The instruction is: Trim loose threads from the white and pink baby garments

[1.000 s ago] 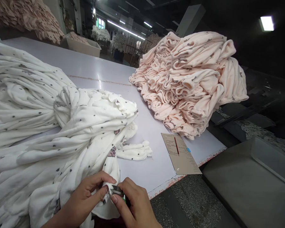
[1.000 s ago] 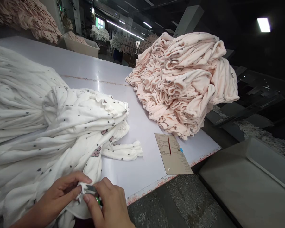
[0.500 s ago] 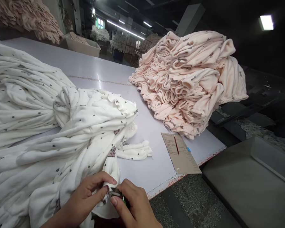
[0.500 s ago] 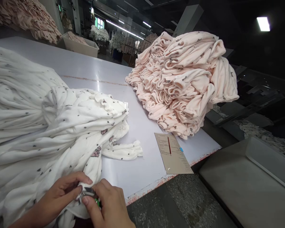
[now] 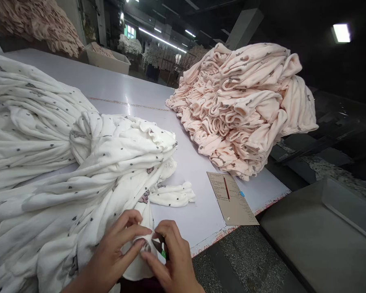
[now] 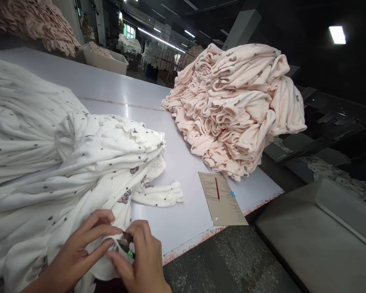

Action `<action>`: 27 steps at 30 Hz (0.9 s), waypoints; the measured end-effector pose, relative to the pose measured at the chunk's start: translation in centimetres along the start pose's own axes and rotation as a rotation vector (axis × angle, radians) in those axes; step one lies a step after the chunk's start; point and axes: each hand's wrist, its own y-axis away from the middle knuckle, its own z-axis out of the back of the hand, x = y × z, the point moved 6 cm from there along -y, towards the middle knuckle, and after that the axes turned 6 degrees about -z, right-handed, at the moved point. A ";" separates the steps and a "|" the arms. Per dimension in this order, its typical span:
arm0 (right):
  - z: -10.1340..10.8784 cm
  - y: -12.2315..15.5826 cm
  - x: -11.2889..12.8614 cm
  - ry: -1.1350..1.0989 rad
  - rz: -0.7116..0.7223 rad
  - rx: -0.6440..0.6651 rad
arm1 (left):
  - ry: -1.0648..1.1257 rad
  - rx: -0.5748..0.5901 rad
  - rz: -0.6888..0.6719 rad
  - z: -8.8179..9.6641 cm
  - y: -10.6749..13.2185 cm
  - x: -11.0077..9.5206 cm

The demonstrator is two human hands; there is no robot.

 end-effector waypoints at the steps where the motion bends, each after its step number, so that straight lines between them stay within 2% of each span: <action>1: -0.1 -0.3 -0.6 -0.066 -0.043 0.001 | 0.019 0.034 -0.018 0.0 -0.3 0.0; 3: -0.3 -1.0 -1.9 -0.196 -0.158 0.014 | 0.128 0.165 0.049 -0.3 -0.9 0.7; 5: 0.0 -1.6 -2.7 -0.262 -0.232 -0.031 | 0.249 0.274 0.181 -0.6 -1.3 1.6; 7: 0.8 -1.8 -2.7 -0.258 -0.248 -0.124 | 0.309 0.287 0.276 -0.5 -1.6 2.2; 10: 1.6 -1.2 -1.5 -0.208 -0.179 -0.210 | 0.354 0.283 0.336 -0.6 -1.6 2.3; 13: 1.1 -0.5 -0.2 -0.141 -0.112 -0.130 | 0.360 0.274 0.331 -0.9 -1.5 2.0; 16: 0.3 -0.4 -0.2 -0.071 -0.142 -0.041 | 0.316 0.266 0.277 -1.2 -1.3 1.7; 20: 0.1 -0.8 -0.3 -0.166 -0.178 -0.045 | 0.206 0.277 0.182 -1.7 -0.9 1.1; 22: 0.3 -0.6 0.3 -0.175 -0.100 -0.081 | 0.204 0.277 0.177 -1.8 -0.8 1.0; 24: 0.4 0.0 1.5 -0.113 0.069 -0.107 | 0.263 0.254 0.223 -1.8 -0.7 1.2; 26: 0.3 0.7 2.5 -0.062 0.223 -0.088 | 0.322 0.226 0.274 -1.7 -0.7 1.6; 27: 0.3 1.0 2.6 -0.046 0.245 -0.066 | 0.348 0.216 0.298 -1.7 -0.7 1.8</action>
